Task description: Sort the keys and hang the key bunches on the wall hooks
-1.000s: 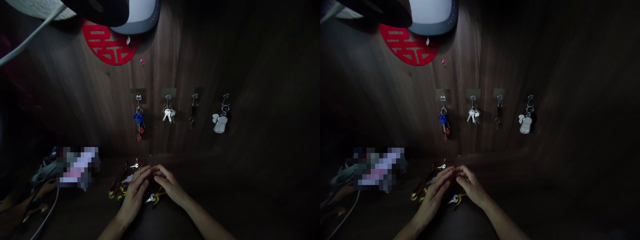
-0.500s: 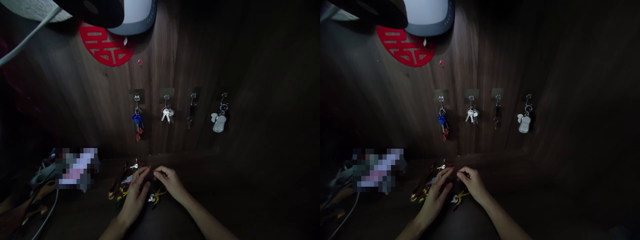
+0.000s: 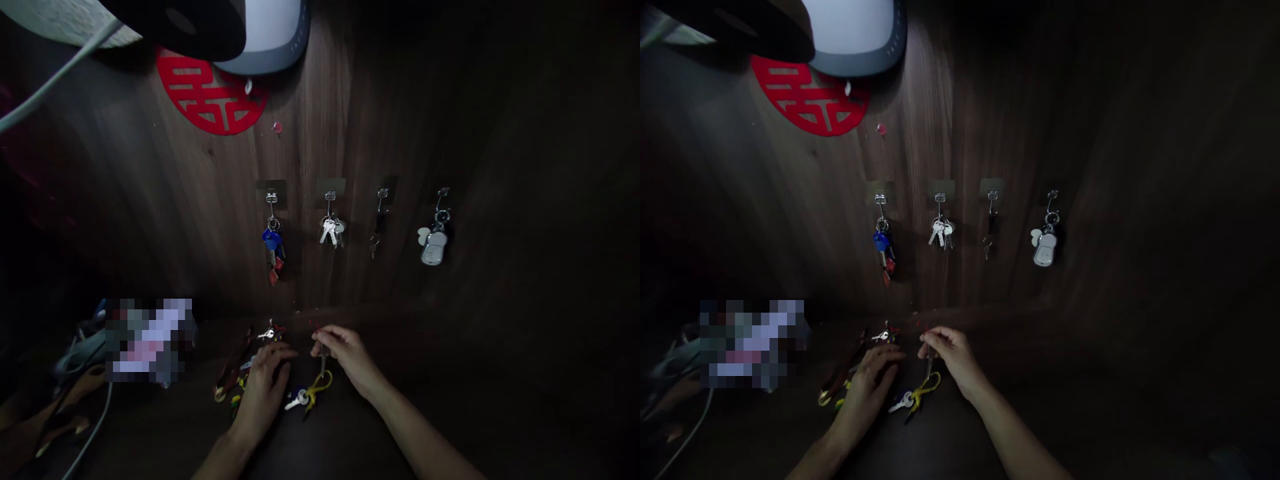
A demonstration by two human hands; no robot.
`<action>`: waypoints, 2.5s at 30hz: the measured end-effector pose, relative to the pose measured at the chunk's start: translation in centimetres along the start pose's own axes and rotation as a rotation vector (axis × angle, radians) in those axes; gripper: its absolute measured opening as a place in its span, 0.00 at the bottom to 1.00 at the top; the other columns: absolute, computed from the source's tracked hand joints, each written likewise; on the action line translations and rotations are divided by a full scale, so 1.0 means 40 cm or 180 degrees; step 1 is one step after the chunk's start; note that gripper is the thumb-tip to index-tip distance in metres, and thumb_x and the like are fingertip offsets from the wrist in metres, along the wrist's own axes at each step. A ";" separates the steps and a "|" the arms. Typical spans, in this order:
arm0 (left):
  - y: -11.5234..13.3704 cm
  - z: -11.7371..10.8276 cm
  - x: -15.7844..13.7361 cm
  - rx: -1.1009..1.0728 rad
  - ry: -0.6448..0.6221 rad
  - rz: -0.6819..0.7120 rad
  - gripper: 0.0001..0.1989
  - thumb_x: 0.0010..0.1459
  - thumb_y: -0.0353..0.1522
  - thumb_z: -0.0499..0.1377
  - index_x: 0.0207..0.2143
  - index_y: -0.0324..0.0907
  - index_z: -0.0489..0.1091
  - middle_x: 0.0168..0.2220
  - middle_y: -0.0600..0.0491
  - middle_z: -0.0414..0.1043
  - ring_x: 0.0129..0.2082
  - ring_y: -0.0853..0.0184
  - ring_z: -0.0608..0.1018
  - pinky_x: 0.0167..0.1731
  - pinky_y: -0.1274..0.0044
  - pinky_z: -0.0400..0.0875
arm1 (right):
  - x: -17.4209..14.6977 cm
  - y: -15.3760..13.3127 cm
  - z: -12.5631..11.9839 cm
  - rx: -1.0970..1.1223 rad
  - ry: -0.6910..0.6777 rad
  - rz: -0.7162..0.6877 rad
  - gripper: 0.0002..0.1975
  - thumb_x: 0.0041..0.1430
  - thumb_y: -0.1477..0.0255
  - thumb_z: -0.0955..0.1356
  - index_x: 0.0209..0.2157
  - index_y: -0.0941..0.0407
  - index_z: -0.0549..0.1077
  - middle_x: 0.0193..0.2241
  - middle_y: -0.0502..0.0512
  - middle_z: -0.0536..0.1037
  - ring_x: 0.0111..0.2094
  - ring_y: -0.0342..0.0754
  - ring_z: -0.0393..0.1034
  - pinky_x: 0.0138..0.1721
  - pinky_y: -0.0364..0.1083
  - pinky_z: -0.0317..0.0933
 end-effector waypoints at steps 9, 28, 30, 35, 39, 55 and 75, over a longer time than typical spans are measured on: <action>0.029 0.029 -0.011 0.0701 -0.0735 0.0354 0.12 0.57 0.26 0.53 0.38 0.46 0.73 0.40 0.52 0.74 0.42 0.61 0.74 0.46 0.65 0.65 | 0.015 -0.010 -0.053 0.0765 0.0589 -0.0145 0.16 0.43 0.60 0.74 0.27 0.58 0.76 0.21 0.50 0.76 0.27 0.44 0.71 0.36 0.46 0.64; 0.027 0.045 -0.010 0.0827 -0.0565 0.0482 0.09 0.57 0.27 0.53 0.36 0.46 0.71 0.38 0.52 0.73 0.40 0.62 0.74 0.42 0.69 0.67 | 0.130 -0.347 -0.200 0.0883 0.1590 -0.1486 0.10 0.39 0.66 0.75 0.24 0.57 0.75 0.19 0.46 0.74 0.24 0.39 0.70 0.32 0.41 0.67; 0.028 0.044 -0.010 0.0854 -0.0531 0.0505 0.09 0.57 0.27 0.53 0.36 0.45 0.71 0.37 0.52 0.73 0.40 0.62 0.74 0.41 0.69 0.67 | 0.144 -0.375 -0.211 0.0806 0.1603 -0.1545 0.09 0.41 0.67 0.74 0.25 0.57 0.74 0.19 0.46 0.75 0.24 0.39 0.71 0.30 0.40 0.66; 0.031 0.043 -0.009 0.0861 -0.0547 0.0472 0.08 0.57 0.27 0.53 0.35 0.46 0.71 0.37 0.52 0.73 0.39 0.62 0.74 0.41 0.70 0.66 | 0.179 -0.412 -0.230 0.0621 0.1647 -0.1544 0.08 0.43 0.68 0.73 0.25 0.57 0.73 0.19 0.47 0.75 0.23 0.40 0.71 0.26 0.38 0.64; 0.029 0.044 -0.008 0.0851 -0.0543 0.0449 0.09 0.57 0.27 0.52 0.35 0.46 0.71 0.37 0.52 0.73 0.40 0.61 0.73 0.42 0.69 0.65 | 0.205 -0.422 -0.236 0.0552 0.1635 -0.1385 0.05 0.45 0.71 0.72 0.24 0.57 0.73 0.18 0.47 0.75 0.22 0.39 0.71 0.24 0.37 0.64; 0.033 0.040 -0.003 0.0751 -0.0542 0.0357 0.09 0.56 0.26 0.52 0.35 0.45 0.71 0.37 0.52 0.73 0.39 0.61 0.74 0.42 0.69 0.66 | 0.204 -0.336 -0.256 0.0645 0.1565 -0.1171 0.13 0.41 0.66 0.75 0.27 0.55 0.72 0.20 0.47 0.76 0.22 0.41 0.72 0.25 0.40 0.65; 0.030 0.040 -0.007 0.0664 -0.0618 0.0281 0.10 0.57 0.26 0.52 0.35 0.45 0.71 0.37 0.52 0.73 0.40 0.62 0.73 0.43 0.68 0.65 | 0.052 -0.108 -0.132 0.0384 0.0961 -0.0266 0.16 0.41 0.62 0.74 0.31 0.56 0.73 0.23 0.50 0.77 0.24 0.42 0.72 0.26 0.40 0.63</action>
Point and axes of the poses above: each hand's wrist, its own x-axis towards the middle knuckle, its own z-axis out of the palm, y = z × x, the point moved 3 cm from there along x, towards the middle knuckle
